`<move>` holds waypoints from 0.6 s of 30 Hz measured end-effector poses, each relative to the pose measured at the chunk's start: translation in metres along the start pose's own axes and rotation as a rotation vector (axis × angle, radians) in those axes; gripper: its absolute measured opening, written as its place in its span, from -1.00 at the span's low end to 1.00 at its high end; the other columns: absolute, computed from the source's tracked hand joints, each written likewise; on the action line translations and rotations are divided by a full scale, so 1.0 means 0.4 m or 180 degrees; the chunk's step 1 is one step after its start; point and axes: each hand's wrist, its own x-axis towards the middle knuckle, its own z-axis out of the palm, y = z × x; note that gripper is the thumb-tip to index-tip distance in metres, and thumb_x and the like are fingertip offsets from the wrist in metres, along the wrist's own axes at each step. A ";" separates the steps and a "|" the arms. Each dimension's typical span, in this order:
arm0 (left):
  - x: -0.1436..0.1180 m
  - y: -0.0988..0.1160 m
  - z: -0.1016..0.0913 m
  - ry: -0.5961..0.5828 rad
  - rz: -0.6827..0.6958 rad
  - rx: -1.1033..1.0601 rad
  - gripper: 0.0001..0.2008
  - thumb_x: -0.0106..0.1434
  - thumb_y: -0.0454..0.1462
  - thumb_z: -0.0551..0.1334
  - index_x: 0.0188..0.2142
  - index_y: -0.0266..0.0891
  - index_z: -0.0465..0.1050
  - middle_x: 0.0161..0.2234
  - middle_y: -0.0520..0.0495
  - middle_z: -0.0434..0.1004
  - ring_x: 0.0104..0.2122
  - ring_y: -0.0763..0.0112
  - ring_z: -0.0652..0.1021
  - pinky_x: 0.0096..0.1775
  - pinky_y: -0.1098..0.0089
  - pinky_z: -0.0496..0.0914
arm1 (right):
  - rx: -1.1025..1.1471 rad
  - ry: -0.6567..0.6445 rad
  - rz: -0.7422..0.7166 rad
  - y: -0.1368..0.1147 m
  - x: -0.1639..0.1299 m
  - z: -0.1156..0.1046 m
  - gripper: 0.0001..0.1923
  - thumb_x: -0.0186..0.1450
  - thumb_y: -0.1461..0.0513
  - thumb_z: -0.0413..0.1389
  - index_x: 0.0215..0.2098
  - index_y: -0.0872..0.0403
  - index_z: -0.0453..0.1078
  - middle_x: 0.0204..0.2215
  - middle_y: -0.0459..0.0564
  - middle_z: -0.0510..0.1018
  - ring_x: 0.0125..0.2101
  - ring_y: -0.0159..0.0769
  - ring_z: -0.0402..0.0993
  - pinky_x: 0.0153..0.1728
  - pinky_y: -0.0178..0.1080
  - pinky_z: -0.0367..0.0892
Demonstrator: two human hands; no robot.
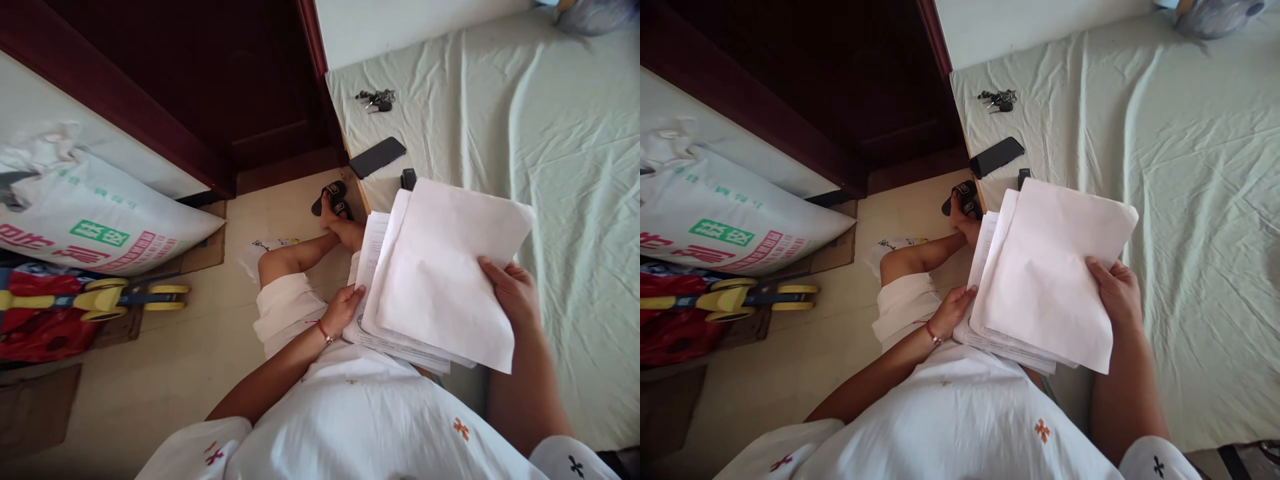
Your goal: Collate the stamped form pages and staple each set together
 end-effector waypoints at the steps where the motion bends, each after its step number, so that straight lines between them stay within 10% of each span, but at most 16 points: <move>1: 0.000 -0.001 0.000 -0.0023 -0.0022 -0.0057 -0.44 0.14 0.21 0.35 -0.30 -0.29 0.59 -0.40 -0.06 0.67 -0.43 0.33 0.57 -0.33 0.35 0.41 | 0.0056 0.0043 0.0038 -0.004 0.003 -0.008 -0.59 -0.07 0.13 0.49 -0.29 0.13 0.62 -0.54 -0.05 0.62 -0.63 -0.39 0.45 -0.62 -0.39 0.37; 18: -0.006 0.028 0.005 0.0227 0.0028 0.0121 -0.41 0.14 0.24 0.32 -0.29 -0.28 0.64 -0.32 -0.13 0.69 -0.32 0.24 0.59 -0.22 0.28 0.46 | -0.0055 -0.0334 -0.0268 0.038 0.002 0.020 -0.68 0.01 0.10 0.46 -0.28 -0.01 0.61 -0.44 -0.12 0.65 -0.58 -0.35 0.47 -0.61 -0.31 0.42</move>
